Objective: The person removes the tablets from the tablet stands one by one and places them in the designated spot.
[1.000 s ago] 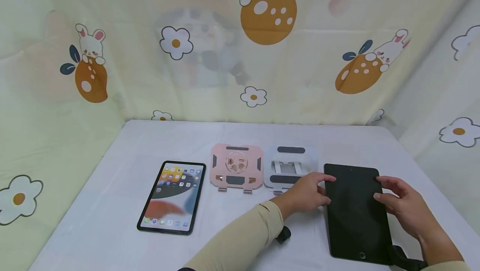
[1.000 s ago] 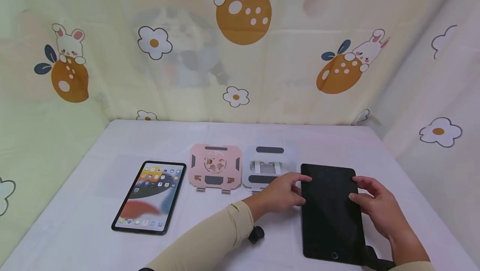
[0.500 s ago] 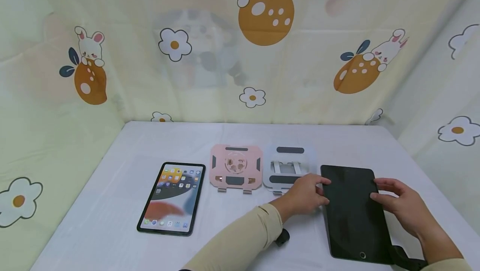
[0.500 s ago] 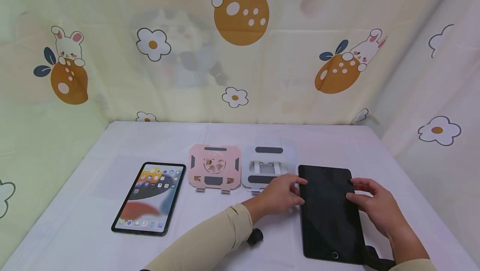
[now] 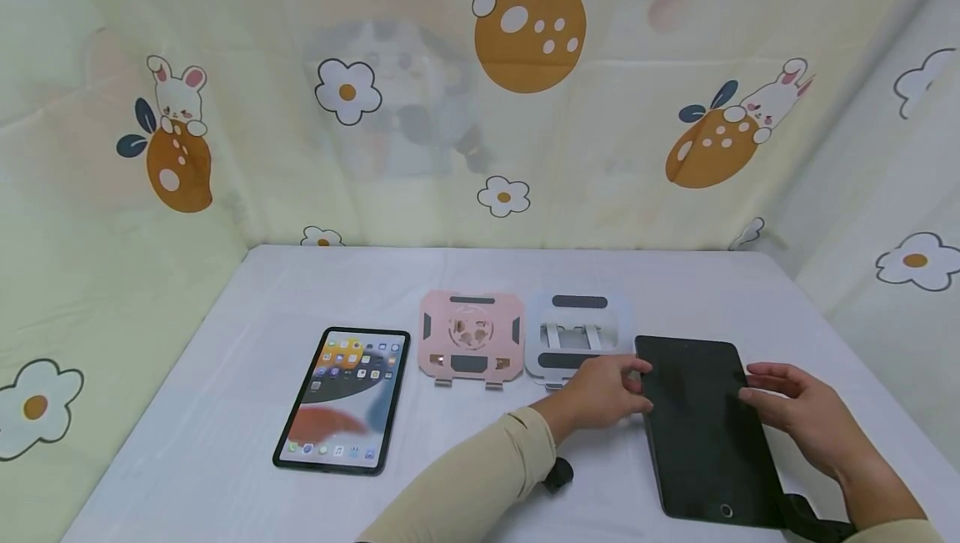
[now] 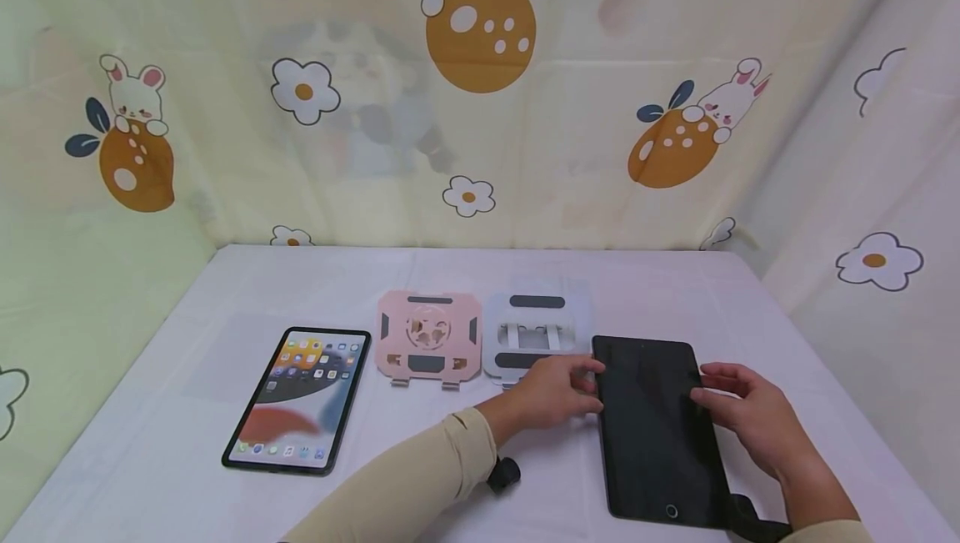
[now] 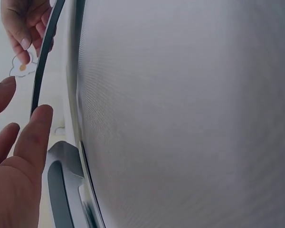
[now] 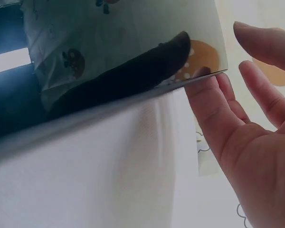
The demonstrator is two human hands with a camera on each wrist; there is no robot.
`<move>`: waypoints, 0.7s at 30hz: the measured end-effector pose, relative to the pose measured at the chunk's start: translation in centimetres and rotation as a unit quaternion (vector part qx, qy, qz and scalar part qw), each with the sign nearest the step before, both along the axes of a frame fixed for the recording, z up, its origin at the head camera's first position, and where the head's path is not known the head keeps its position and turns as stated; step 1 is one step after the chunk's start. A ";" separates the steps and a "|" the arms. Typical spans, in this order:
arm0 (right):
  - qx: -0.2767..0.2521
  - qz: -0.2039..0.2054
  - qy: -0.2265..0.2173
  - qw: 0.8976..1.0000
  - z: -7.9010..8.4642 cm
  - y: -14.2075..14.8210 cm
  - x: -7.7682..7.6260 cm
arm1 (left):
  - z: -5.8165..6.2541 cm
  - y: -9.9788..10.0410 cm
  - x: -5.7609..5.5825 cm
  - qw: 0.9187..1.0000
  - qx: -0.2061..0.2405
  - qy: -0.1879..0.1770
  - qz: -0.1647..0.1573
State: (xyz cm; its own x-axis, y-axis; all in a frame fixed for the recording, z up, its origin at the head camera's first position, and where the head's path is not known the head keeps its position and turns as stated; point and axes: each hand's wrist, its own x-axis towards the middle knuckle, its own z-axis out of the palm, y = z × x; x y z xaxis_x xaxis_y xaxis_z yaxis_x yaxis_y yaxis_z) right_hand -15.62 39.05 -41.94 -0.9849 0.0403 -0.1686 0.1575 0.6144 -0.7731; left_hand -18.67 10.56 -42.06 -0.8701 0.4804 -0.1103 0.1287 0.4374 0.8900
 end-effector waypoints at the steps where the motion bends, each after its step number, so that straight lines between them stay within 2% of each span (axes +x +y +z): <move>1: -0.004 -0.001 -0.001 1.000 0.0 0.0 0.0 | 0.0 0.0 0.0 1.000 0.000 -0.001 0.000; 12: -0.032 -0.001 -0.016 0.999 -0.4 0.3 0.1 | -0.1 -0.4 -0.1 1.000 -0.008 0.003 -0.019; 21: -0.030 0.013 -0.017 0.999 -0.7 0.6 0.3 | 0.2 -0.2 -0.1 0.999 -0.035 -0.003 -0.037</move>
State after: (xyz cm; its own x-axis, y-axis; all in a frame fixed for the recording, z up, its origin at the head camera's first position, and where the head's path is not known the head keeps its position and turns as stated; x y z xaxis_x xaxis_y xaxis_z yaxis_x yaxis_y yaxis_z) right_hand -15.30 39.63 -42.62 -0.9789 0.0030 -0.2042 0.1692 0.5718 -0.8027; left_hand -18.75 10.35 -41.85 -0.8316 0.5342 -0.1516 0.1570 0.4880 0.8586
